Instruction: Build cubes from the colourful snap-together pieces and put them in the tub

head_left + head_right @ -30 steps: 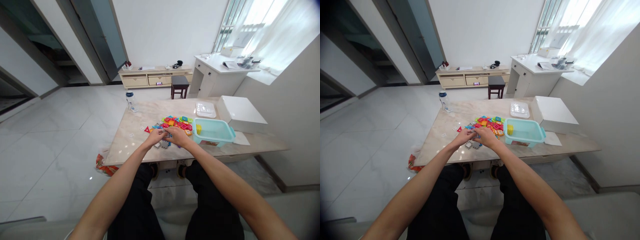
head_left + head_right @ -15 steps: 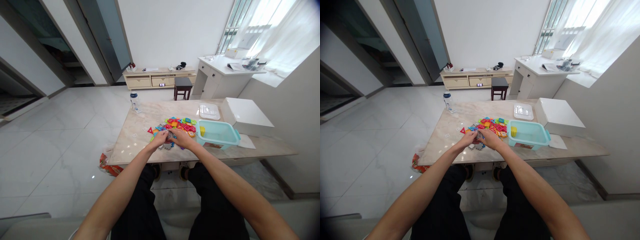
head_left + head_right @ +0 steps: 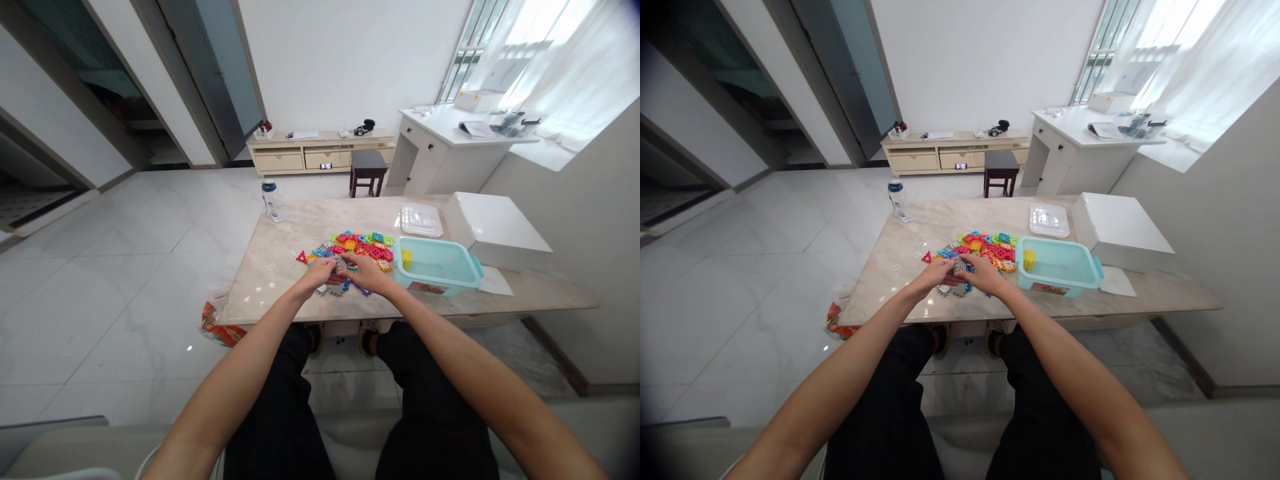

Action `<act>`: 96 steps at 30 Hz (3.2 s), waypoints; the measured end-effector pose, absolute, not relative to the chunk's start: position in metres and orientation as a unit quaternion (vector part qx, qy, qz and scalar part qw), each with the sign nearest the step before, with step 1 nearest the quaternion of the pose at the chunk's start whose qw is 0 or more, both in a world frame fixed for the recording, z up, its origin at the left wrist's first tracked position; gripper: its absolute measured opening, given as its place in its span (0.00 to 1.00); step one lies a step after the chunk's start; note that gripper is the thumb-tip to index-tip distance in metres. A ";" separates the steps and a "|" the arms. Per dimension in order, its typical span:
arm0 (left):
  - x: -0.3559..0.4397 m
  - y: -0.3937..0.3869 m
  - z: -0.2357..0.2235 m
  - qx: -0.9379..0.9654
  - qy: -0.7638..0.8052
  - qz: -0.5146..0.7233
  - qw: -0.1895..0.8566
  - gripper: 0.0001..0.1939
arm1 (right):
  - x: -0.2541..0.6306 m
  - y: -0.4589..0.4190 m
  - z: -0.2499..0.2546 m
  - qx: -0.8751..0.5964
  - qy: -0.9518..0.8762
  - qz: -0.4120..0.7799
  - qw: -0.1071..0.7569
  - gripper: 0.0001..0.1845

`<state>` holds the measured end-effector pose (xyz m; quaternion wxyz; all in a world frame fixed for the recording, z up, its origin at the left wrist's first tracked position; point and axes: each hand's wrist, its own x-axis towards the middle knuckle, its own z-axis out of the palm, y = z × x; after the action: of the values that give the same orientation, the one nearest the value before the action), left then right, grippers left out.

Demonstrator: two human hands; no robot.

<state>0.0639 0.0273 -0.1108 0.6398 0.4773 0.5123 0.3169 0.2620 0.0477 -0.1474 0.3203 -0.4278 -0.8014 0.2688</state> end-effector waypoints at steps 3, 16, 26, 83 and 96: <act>0.068 0.027 -0.111 0.475 0.516 0.318 0.638 0.15 | 0.264 0.047 -0.145 -0.427 -0.811 0.251 0.311 0.26; 0.081 0.043 -0.129 0.506 0.525 0.405 0.551 0.11 | 0.256 0.044 -0.134 -0.475 -0.812 0.158 0.300 0.32; 0.076 0.044 -0.130 0.538 0.500 0.447 0.510 0.09 | 0.254 0.046 -0.132 -0.495 -0.801 0.150 0.302 0.31; 0.062 0.042 -0.101 0.584 0.460 0.527 0.413 0.16 | 0.246 0.054 -0.127 -0.447 -0.626 0.356 0.530 0.20; 0.058 0.042 -0.105 0.596 0.506 0.501 0.372 0.16 | 0.252 0.055 -0.128 -0.450 -0.638 0.353 0.515 0.15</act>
<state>0.0582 0.0417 -0.1053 0.3718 0.5958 0.5062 0.5005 0.2521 0.0555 -0.1280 0.5155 -0.4499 -0.6383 0.3528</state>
